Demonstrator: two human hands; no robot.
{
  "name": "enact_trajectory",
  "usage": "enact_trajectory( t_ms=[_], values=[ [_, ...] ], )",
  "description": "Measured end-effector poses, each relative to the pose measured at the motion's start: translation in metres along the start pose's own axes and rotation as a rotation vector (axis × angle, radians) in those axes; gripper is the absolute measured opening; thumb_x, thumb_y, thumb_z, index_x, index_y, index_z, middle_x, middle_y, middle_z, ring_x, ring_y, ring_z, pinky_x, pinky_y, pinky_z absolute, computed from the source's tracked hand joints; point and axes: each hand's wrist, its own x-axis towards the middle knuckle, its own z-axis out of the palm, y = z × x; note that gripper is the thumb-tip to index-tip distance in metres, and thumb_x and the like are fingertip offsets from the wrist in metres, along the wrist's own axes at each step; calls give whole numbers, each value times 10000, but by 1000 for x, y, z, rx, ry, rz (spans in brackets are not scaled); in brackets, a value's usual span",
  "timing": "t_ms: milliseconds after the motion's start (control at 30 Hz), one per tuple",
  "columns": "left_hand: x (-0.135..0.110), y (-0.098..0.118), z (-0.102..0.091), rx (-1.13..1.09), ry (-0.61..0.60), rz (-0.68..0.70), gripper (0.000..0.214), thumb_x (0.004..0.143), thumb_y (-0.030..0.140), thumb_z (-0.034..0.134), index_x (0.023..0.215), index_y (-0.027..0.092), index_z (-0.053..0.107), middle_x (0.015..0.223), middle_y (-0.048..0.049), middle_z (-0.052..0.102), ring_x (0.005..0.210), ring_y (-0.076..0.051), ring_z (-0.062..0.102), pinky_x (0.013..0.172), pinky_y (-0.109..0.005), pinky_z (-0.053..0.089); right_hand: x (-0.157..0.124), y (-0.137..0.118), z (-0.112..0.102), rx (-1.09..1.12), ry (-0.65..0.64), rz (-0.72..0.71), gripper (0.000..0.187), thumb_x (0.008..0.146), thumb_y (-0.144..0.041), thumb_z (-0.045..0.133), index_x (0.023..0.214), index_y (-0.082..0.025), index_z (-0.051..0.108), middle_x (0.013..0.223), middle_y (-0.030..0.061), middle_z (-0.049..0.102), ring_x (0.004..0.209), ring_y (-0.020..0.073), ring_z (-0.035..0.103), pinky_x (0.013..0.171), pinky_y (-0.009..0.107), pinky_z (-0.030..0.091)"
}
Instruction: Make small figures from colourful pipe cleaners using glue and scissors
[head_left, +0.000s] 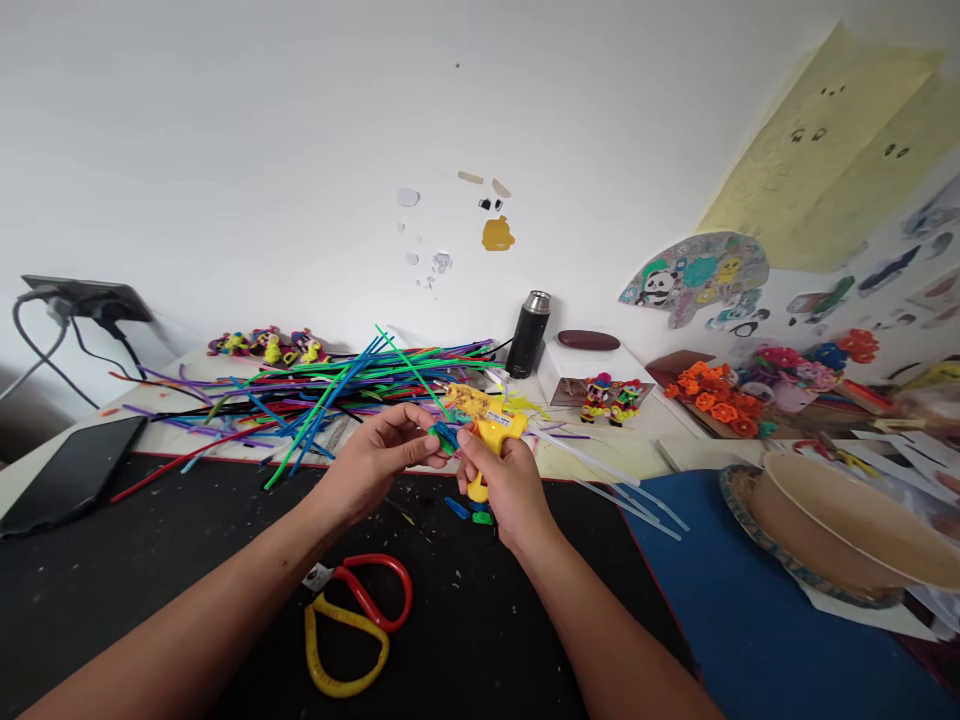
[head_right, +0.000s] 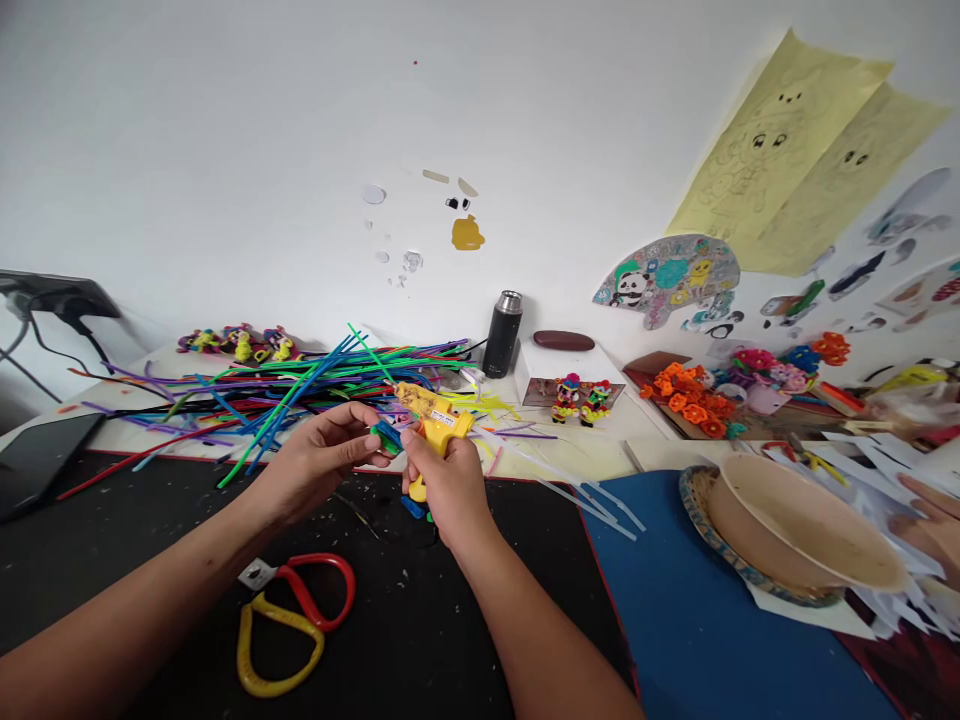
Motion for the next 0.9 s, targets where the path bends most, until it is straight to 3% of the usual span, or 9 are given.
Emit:
enact_trajectory(
  t_ms=[300,600,800,900],
  values=[
    [0,-2,0,29,6,-4,394,637,298,1008,966,188,820,825,-34,766,660,-166,714,666,-289,620,0,0,1,4,-22,29,426,761,-558,836,714,-198,614,502,-65,494,443,120,504,497,260,370],
    [1,-5,-3,15,47,-36,363,596,310,1028,870,176,832,823,-55,792,669,-175,722,684,-297,610,-2,1,-2,-41,-54,-2,555,847,-639,773,591,-200,550,512,-35,498,465,118,512,518,265,382],
    [10,-3,-14,-1,203,27,414,559,347,1044,853,177,807,717,-33,777,653,-183,724,702,-305,584,0,-6,-6,36,0,-55,520,831,-684,794,881,-172,720,528,-55,524,460,130,526,522,269,420],
    [15,0,-20,-1,291,72,433,543,352,1048,839,172,788,735,-34,781,657,-174,712,699,-303,576,-2,-9,-7,8,-40,-74,557,834,-723,771,894,-172,717,503,-58,522,437,136,530,509,275,431]
  ],
)
